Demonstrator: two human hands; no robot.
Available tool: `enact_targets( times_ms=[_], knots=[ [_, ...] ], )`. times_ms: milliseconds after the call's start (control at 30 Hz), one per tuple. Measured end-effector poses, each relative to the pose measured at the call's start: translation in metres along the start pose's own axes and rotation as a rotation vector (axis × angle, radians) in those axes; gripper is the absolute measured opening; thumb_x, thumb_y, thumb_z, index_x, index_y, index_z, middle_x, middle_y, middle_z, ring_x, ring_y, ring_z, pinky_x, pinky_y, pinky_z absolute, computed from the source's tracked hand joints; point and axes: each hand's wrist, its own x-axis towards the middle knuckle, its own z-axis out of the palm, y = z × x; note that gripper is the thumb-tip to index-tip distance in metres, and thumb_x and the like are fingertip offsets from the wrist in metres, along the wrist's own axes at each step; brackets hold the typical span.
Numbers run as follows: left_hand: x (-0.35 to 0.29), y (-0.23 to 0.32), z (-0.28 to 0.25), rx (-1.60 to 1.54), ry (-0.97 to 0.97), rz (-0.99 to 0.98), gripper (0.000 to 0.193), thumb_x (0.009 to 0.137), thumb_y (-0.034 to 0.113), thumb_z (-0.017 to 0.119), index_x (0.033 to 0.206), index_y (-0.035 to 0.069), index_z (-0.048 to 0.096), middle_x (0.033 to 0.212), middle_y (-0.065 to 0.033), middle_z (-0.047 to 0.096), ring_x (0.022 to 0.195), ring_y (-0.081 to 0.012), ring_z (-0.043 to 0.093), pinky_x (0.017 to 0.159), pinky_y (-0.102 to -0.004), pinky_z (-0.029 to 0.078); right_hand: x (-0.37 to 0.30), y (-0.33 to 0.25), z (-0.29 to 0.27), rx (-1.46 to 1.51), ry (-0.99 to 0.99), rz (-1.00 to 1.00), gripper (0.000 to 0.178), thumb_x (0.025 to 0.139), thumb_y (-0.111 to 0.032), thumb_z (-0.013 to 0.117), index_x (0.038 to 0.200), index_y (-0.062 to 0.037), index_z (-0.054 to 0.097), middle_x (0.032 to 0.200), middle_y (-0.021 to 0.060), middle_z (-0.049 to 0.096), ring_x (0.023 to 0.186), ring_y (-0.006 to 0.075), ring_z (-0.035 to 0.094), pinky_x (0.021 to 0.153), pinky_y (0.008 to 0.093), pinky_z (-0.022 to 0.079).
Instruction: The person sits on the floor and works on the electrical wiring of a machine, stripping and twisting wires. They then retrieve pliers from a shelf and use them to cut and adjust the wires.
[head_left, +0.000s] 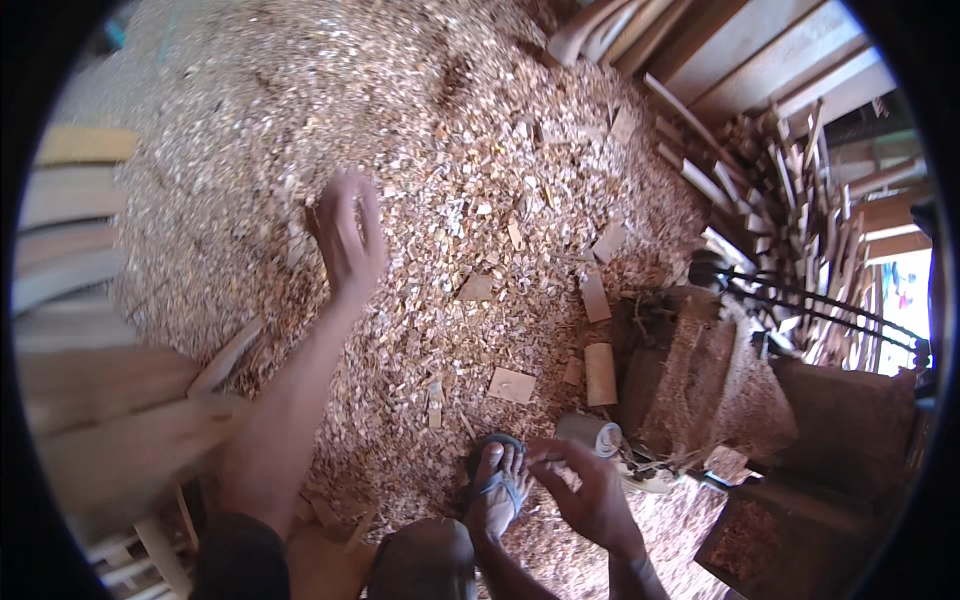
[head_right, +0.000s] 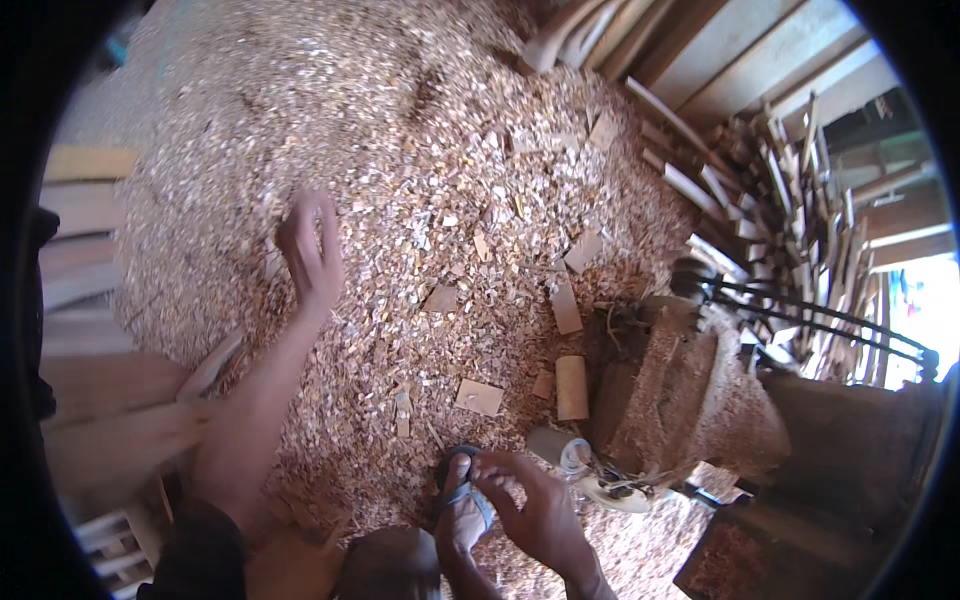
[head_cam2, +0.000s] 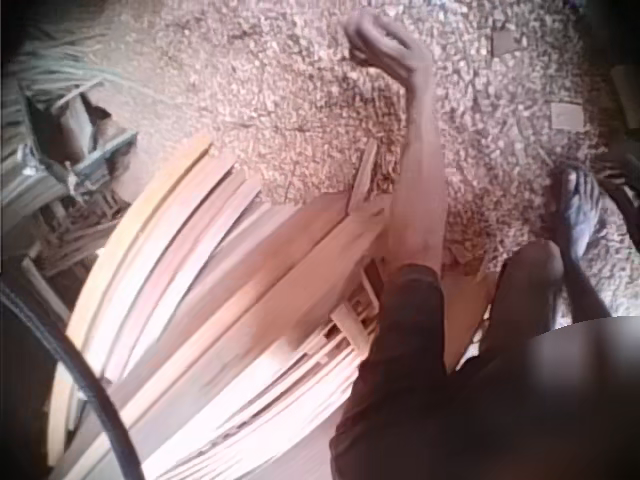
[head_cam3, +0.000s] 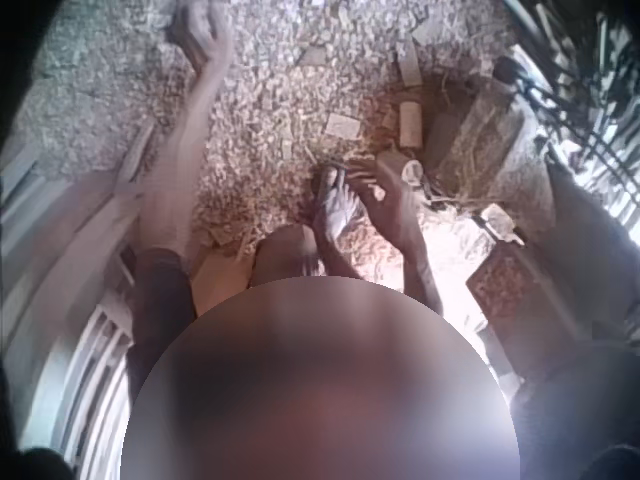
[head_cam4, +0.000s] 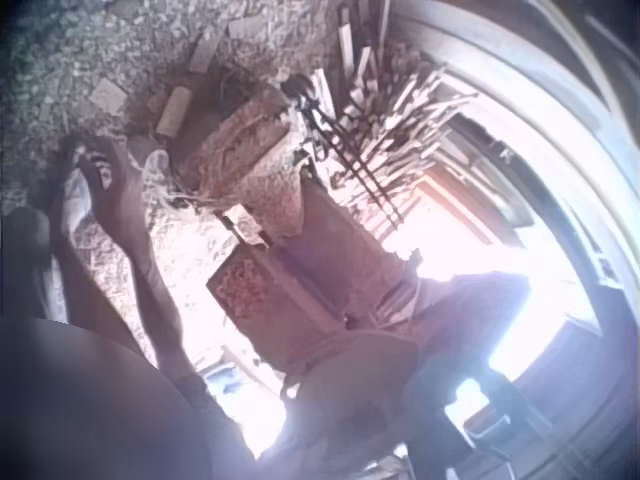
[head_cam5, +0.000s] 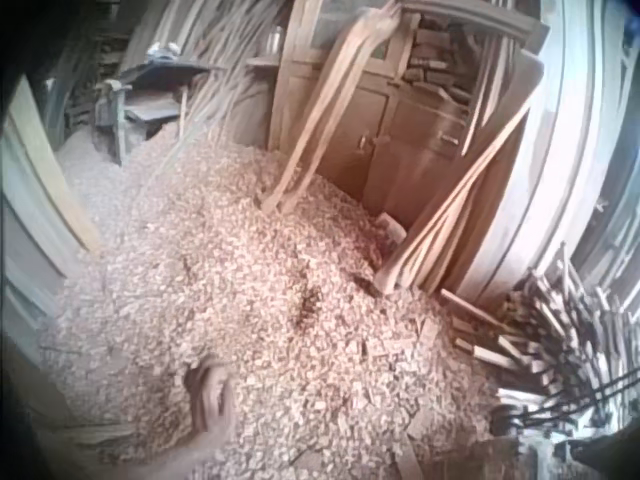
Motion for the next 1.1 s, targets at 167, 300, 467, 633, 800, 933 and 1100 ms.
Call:
enact_targets(
  times_ms=[167, 300, 467, 633, 800, 933, 1100],
  knots=[
    [0.17, -0.087, 0.088, 0.208, -0.385, -0.332, 0.052, 0.101, 0.046, 0.046, 0.143, 0.015, 0.045, 0.15, -0.0125, 0.045, 0.139, -0.0346, 0.04, 0.117, -0.0608, 0.017, 0.122, -0.025, -0.023, 0.145, 0.182, -0.085, 0.026, 0.095, -0.013, 0.068, 0.115, 0.0033, 0.066, 0.103, 0.0166, 0.073, 0.096, 0.0228, 0.072, 0.086, 0.0334, 0.056],
    [0.177, -0.123, 0.116, 0.608, -0.432, -0.093, 0.067, 0.101, 0.049, 0.044, 0.158, 0.017, 0.028, 0.166, -0.0083, 0.022, 0.154, -0.0318, 0.013, 0.121, -0.0614, 0.004, 0.27, 0.0, -0.063, -0.166, 0.196, 0.075, 0.022, 0.097, -0.014, 0.063, 0.112, 0.0021, 0.066, 0.09, 0.0179, 0.071, 0.079, 0.0265, 0.072, 0.066, 0.0367, 0.055],
    [0.173, -0.125, 0.106, 0.553, -0.511, -0.081, 0.065, 0.1, 0.04, 0.047, 0.156, 0.012, 0.03, 0.165, -0.014, 0.022, 0.154, -0.0354, 0.012, 0.12, -0.0615, 0.005, 0.41, 0.057, -0.08, -0.733, 0.383, -0.19, 0.036, 0.104, -0.032, 0.053, 0.091, -0.002, 0.068, 0.058, 0.0105, 0.059, 0.049, 0.023, 0.058, 0.043, 0.0376, 0.043],
    [0.186, -0.11, 0.104, 0.527, -0.627, -0.197, 0.065, 0.099, 0.04, 0.044, 0.154, 0.01, 0.031, 0.164, -0.0171, 0.023, 0.154, -0.0389, 0.012, 0.118, -0.0644, 0.006, 0.441, 0.039, -0.109, -0.066, -0.08, 0.542, 0.067, 0.1, -0.059, 0.045, 0.088, 0.0008, 0.073, 0.072, 0.0206, 0.071, 0.065, 0.0279, 0.072, 0.057, 0.0394, 0.059],
    [0.176, -0.121, 0.103, 0.557, -0.614, -0.189, 0.065, 0.101, 0.045, 0.039, 0.156, 0.011, 0.028, 0.165, -0.0159, 0.021, 0.154, -0.0383, 0.012, 0.118, -0.0655, 0.007, 0.44, 0.012, -0.129, 0.157, -0.308, 0.749, 0.072, 0.099, -0.068, 0.038, 0.1, -0.006, 0.074, 0.076, 0.0143, 0.075, 0.07, 0.0237, 0.074, 0.066, 0.0356, 0.061],
    [0.189, -0.099, 0.12, 0.569, -0.666, -0.134, 0.061, 0.103, 0.041, 0.035, 0.155, 0.01, 0.028, 0.163, -0.0172, 0.021, 0.152, -0.0365, 0.016, 0.119, -0.0602, 0.01, 0.435, 0.006, -0.118, 0.023, -0.084, 0.781, 0.083, 0.09, -0.078, 0.045, 0.115, -0.004, 0.072, 0.103, 0.0202, 0.074, 0.092, 0.0308, 0.073, 0.089, 0.0439, 0.056],
    [0.223, -0.011, 0.191, 0.218, -0.829, 0.161, 0.057, 0.103, 0.04, 0.036, 0.151, 0.009, 0.03, 0.158, -0.0168, 0.024, 0.147, -0.0357, 0.019, 0.117, -0.0588, 0.012, 0.389, 0.008, -0.109, 0.292, 0.452, 0.586, 0.049, 0.091, -0.046, 0.061, 0.115, -0.0056, 0.07, 0.108, 0.0266, 0.07, 0.104, 0.042, 0.066, 0.093, 0.0478, 0.051]
  ],
)
